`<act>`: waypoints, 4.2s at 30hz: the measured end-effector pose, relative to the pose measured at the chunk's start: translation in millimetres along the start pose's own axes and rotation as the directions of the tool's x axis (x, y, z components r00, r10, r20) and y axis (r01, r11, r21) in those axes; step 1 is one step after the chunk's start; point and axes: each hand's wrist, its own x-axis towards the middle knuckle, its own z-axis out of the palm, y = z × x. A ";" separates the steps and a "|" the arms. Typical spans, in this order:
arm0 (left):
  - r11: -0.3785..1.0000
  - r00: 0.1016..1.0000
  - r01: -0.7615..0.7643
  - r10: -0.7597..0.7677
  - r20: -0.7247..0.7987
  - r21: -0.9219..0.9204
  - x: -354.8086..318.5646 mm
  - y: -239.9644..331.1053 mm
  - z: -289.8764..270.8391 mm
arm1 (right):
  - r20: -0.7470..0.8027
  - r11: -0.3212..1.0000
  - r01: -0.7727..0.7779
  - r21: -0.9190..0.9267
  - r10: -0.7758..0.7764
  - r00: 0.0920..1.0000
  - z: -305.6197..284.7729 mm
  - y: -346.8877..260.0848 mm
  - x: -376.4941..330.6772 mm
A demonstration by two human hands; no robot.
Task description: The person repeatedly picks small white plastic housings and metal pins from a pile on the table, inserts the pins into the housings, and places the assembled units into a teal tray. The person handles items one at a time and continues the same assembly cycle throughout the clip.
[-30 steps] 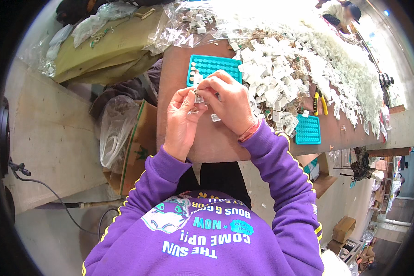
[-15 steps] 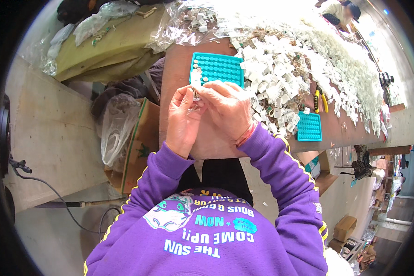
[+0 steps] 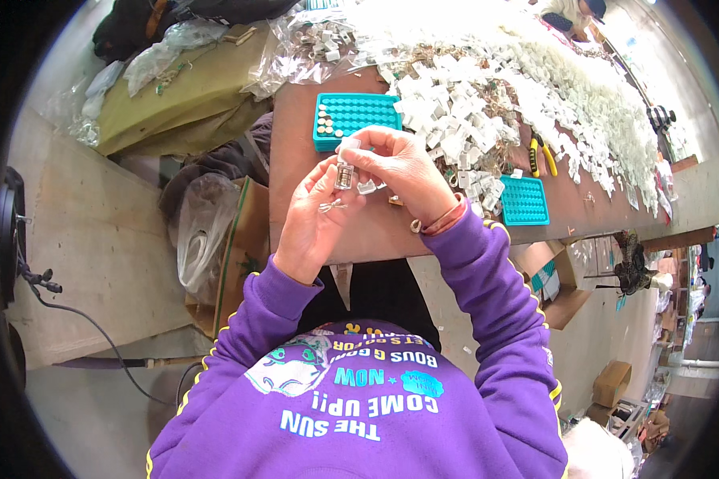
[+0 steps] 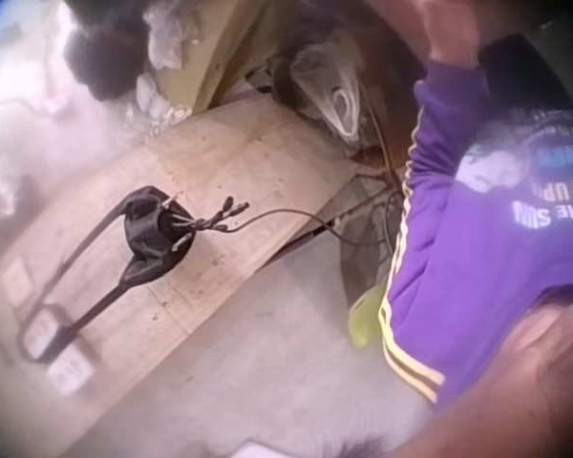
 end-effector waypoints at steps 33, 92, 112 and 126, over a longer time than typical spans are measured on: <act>0.961 0.980 0.164 -0.185 -0.074 -0.222 -16.0 -6.7 12.1 | 0.368 0.132 0.677 -0.724 -0.756 0.541 -0.2 18.7 -20.3; 0.848 0.847 -0.483 0.516 -0.129 0.220 -8.1 -1.7 -42.8 | -0.065 0.826 0.212 -0.523 -0.286 0.956 8.2 57.9 13.2; 0.997 0.999 -0.046 0.047 0.005 -0.056 0.9 -23.5 -32.0 | 0.200 0.474 0.497 -0.727 -0.546 0.814 -3.7 9.0 -15.9; 0.997 0.998 -0.052 0.050 0.038 0.065 1.2 -25.8 -33.5 | 0.383 0.369 0.539 -0.757 -0.419 0.824 -1.5 -1.0 -15.9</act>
